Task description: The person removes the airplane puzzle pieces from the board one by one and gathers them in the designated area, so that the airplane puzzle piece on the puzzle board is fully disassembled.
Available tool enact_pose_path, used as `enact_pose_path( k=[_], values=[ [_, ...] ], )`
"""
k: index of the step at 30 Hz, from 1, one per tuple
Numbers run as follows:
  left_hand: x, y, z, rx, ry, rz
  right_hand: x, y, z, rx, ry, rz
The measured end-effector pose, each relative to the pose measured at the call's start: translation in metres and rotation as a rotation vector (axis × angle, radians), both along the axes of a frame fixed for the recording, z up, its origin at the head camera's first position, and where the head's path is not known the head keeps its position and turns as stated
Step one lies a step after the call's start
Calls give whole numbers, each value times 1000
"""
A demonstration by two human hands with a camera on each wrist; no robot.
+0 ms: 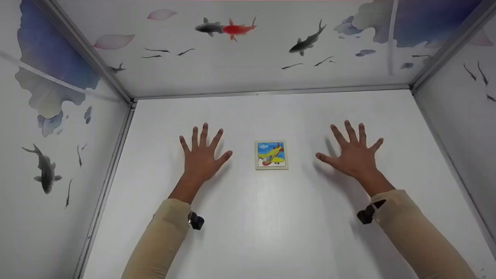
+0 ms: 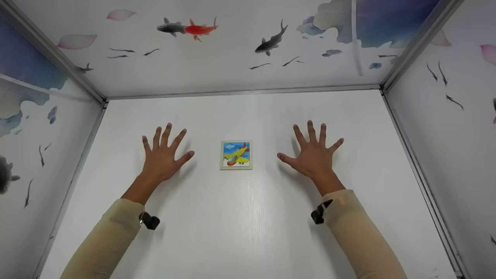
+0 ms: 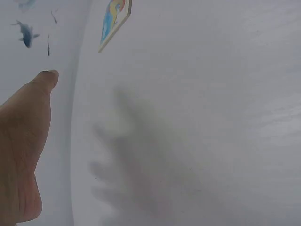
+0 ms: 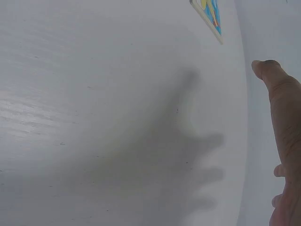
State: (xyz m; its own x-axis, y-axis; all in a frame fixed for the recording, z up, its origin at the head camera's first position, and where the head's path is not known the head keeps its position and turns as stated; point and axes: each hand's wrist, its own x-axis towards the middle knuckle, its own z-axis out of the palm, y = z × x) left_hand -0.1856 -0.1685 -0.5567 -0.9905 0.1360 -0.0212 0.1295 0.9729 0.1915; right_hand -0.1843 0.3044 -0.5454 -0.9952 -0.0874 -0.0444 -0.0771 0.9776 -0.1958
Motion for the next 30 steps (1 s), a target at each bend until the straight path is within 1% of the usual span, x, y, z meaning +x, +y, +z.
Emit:
enact_pose_path(
  k=[5, 9, 20, 23, 25, 30],
  values=[
    [1, 10, -2, -3, 6, -34, -2, -5, -3, 6, -6, 5],
    [3, 21, -3, 15, -1, -79, -3, -12, -5, 7, -11, 10],
    [6, 50, -12, -6, -89, -258, -7, -32, -7, 13, -17, 38],
    [6, 55, -15, -11, -116, -311, -7, -36, -8, 18, -23, 51],
    [7, 57, -18, -12, -122, -342, -7, -38, -10, 19, -25, 60],
    [9, 62, -24, -26, -145, -399, -6, -43, -15, 22, -31, 77]
  ],
)
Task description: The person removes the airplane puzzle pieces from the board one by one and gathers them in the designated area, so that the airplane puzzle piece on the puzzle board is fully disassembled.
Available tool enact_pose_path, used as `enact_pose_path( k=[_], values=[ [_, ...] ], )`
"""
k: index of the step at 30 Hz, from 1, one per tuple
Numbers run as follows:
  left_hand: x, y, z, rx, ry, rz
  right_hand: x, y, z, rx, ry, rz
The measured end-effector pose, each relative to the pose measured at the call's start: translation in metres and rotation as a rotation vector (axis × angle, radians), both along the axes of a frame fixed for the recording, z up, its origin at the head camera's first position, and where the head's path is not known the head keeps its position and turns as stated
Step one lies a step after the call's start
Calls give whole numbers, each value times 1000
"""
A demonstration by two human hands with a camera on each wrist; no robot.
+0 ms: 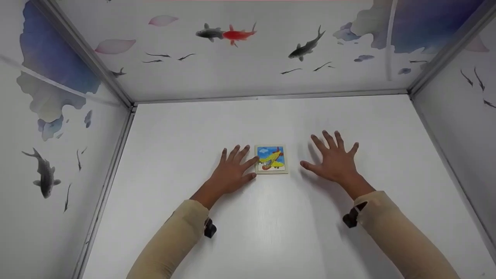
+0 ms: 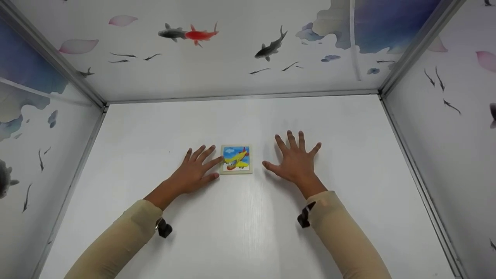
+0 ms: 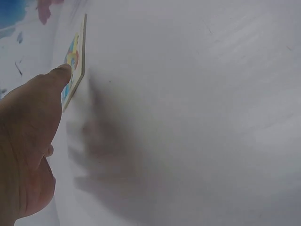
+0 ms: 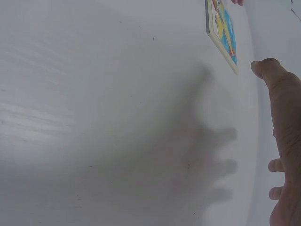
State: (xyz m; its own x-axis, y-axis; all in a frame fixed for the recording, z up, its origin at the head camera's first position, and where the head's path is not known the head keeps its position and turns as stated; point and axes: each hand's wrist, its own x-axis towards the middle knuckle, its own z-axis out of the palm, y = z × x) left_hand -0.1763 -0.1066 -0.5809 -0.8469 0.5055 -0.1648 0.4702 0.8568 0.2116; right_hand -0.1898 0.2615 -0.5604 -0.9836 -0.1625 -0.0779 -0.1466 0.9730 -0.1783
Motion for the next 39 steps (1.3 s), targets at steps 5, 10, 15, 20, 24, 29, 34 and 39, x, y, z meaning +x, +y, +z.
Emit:
enact_pose_path(
  k=[5, 10, 15, 20, 24, 29, 34, 39],
  values=[
    [0, 6, -4, 2, -16, -37, 2, -6, -5, 2, -3, 13],
    [-2, 10, -7, -3, -13, -56, 3, -13, -8, -8, -1, 29],
    [-2, 12, -12, -2, -23, -58, 4, -19, -11, -11, -1, 38],
    [-2, 14, -15, 15, -41, -41, 5, -25, -14, -20, -12, 40],
    [-3, 16, -16, 17, -56, -24, 3, -31, -15, -21, -8, 44],
    [-6, 18, -14, 21, -61, -15, -1, -41, -13, -43, 6, 52],
    [-7, 20, -14, 22, -47, -12, -5, -49, -10, -70, 27, 76],
    [-8, 21, -13, 36, -63, -10, -11, -59, -8, -86, 59, 122]
  ],
)
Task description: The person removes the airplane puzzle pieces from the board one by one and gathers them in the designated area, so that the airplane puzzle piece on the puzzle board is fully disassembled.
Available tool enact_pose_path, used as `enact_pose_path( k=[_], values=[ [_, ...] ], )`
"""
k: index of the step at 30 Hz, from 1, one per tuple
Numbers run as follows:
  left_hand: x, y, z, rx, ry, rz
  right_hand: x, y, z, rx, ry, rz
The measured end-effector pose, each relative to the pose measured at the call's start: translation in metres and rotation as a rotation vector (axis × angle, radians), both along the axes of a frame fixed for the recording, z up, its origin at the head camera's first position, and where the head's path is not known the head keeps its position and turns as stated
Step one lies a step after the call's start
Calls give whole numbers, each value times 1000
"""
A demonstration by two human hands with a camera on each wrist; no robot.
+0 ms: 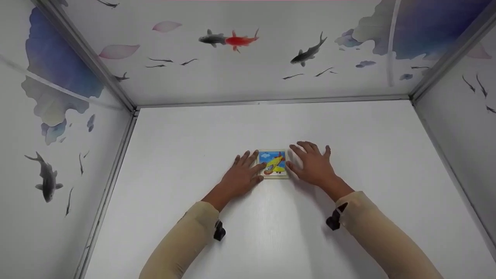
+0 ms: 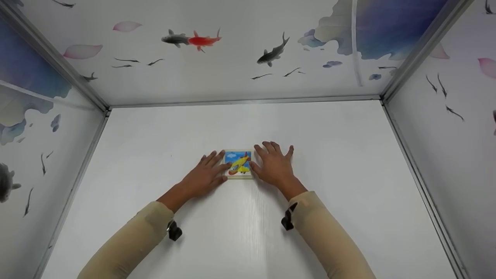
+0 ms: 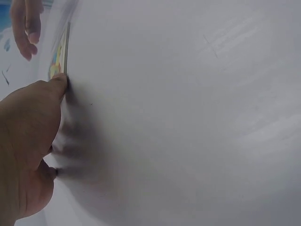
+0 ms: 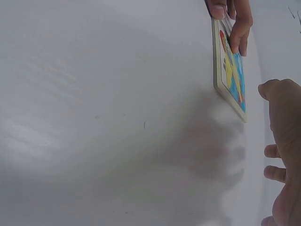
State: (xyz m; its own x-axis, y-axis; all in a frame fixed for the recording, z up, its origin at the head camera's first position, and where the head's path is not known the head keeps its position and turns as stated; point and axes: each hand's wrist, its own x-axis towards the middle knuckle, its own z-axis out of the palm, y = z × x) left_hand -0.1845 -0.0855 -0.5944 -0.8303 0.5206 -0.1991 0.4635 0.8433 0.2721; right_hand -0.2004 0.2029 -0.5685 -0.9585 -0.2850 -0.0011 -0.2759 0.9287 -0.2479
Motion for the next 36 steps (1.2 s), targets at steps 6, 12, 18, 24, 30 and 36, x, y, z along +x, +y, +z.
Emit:
enact_pose_path(
  k=[6, 12, 18, 24, 30, 36],
  values=[
    [-2, -1, 2, 8, -6, -8, -8, -15, 2, -16, -7, 51],
    [-5, -1, 2, -8, 8, -5, -15, -28, 6, -87, -36, 97],
    [-5, -1, 4, 5, 11, -9, -22, -40, 6, -116, -45, 137],
    [-3, -3, 3, 16, 1, -19, -24, -55, 0, -89, -73, 171],
    [-3, -3, -1, 31, -1, -29, -26, -69, -7, -48, -82, 175],
    [-4, -3, 0, 32, 8, -27, -31, -74, -3, -59, -89, 166]
  ],
)
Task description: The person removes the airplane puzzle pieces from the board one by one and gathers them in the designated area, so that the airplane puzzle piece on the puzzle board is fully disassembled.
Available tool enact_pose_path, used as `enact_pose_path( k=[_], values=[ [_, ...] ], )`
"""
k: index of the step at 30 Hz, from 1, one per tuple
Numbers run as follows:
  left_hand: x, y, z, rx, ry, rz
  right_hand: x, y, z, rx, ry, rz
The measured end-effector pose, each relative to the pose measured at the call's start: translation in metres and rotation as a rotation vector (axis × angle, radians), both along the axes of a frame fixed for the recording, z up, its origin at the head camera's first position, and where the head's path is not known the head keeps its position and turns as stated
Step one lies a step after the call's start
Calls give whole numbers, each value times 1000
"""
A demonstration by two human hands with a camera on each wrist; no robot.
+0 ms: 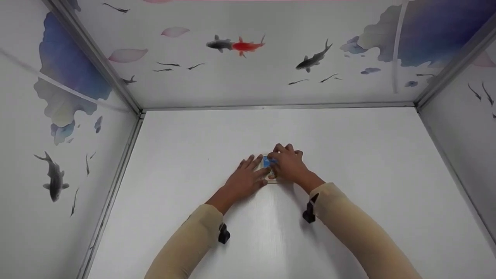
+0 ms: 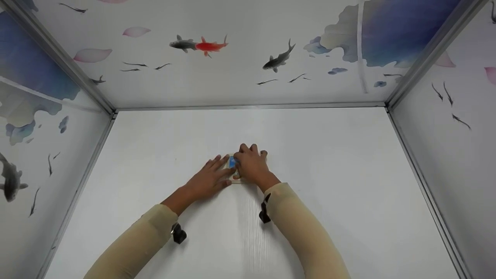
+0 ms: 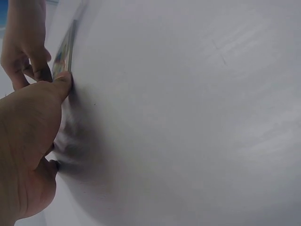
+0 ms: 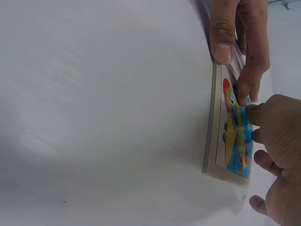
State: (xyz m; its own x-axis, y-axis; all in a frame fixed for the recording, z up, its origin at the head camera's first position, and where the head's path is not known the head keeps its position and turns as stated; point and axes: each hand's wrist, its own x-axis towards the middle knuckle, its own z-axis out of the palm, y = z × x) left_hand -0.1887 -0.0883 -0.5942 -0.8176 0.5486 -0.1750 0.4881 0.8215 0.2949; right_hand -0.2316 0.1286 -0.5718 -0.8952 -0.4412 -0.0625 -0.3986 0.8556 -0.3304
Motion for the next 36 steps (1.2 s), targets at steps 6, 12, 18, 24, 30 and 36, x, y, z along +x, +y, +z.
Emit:
enact_pose_path(
  k=[6, 12, 18, 24, 30, 36],
  values=[
    [-1, 0, -1, 14, -10, 16, -3, -1, 0, -24, -31, -11],
    [-1, -1, 1, 17, -18, 25, -6, -5, 2, -58, -88, -24],
    [-2, 0, 4, -5, -20, 13, -10, -10, 5, -46, -116, -42],
    [-3, 1, 5, 0, -26, 10, -13, -11, 5, -60, -144, -67],
    [-3, 2, 3, -17, -20, 14, -14, -10, 3, -85, -168, -69],
    [-4, -1, -3, -9, -24, 11, -15, -11, 0, -93, -197, -66]
  ],
)
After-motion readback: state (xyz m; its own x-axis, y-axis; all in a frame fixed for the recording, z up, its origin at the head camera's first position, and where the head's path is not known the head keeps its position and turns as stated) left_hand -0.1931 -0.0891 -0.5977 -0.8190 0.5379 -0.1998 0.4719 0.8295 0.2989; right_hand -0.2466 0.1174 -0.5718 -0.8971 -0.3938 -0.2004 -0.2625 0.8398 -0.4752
